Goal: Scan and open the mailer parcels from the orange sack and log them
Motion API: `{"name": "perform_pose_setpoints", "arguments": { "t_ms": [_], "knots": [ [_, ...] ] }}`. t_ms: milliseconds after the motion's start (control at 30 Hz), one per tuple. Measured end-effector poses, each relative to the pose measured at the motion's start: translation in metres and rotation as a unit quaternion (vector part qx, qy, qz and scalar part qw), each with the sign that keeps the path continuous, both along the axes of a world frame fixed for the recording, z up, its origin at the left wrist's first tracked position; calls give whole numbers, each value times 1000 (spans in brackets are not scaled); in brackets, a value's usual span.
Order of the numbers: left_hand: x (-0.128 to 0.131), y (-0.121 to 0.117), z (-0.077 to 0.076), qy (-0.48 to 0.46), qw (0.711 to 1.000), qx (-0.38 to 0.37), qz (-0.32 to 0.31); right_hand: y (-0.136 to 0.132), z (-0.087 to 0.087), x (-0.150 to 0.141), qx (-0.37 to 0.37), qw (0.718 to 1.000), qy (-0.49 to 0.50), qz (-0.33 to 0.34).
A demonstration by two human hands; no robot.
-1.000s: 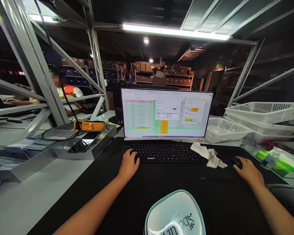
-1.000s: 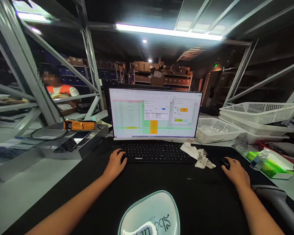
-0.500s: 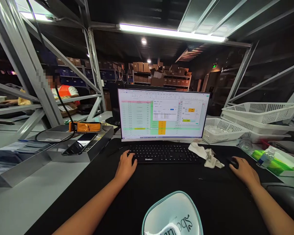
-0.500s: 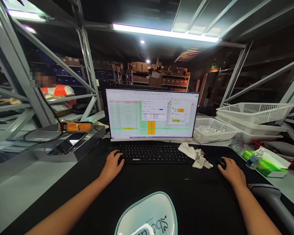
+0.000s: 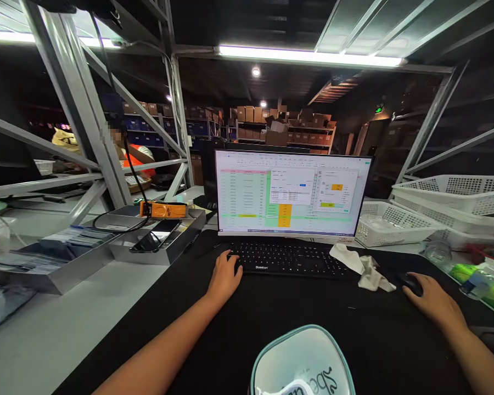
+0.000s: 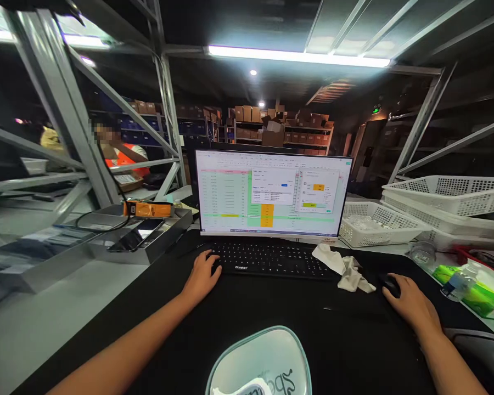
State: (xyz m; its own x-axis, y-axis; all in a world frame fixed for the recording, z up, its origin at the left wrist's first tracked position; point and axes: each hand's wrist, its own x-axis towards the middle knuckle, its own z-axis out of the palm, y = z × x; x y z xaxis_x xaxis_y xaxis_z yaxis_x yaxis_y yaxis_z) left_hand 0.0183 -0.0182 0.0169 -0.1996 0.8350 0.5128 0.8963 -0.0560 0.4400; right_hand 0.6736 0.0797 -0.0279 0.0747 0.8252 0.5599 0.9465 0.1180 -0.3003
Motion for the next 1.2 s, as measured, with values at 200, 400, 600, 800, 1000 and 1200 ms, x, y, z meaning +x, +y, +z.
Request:
{"name": "perform_pose_setpoints", "arguments": {
  "t_ms": [200,400,600,800,1000,1200],
  "knots": [
    [0,0,-2,5,1000,6,-1,2,-1,3,4,1000,8,11],
    [2,-3,2,11,1000,-6,4,5,-2,6,6,999,15,47],
    [6,-7,10,19,1000,-20,7,-1,4,-2,1,999,8,43],
    [4,-6,9,108,994,3,15,-11,12,-13,-27,999,-18,22],
    [11,-11,16,218,976,-20,-6,-15,8,-12,-36,998,-44,-14],
    [29,-23,24,263,963,-67,-8,-11,3,-9,-19,998,-50,-29]
  ]
}}
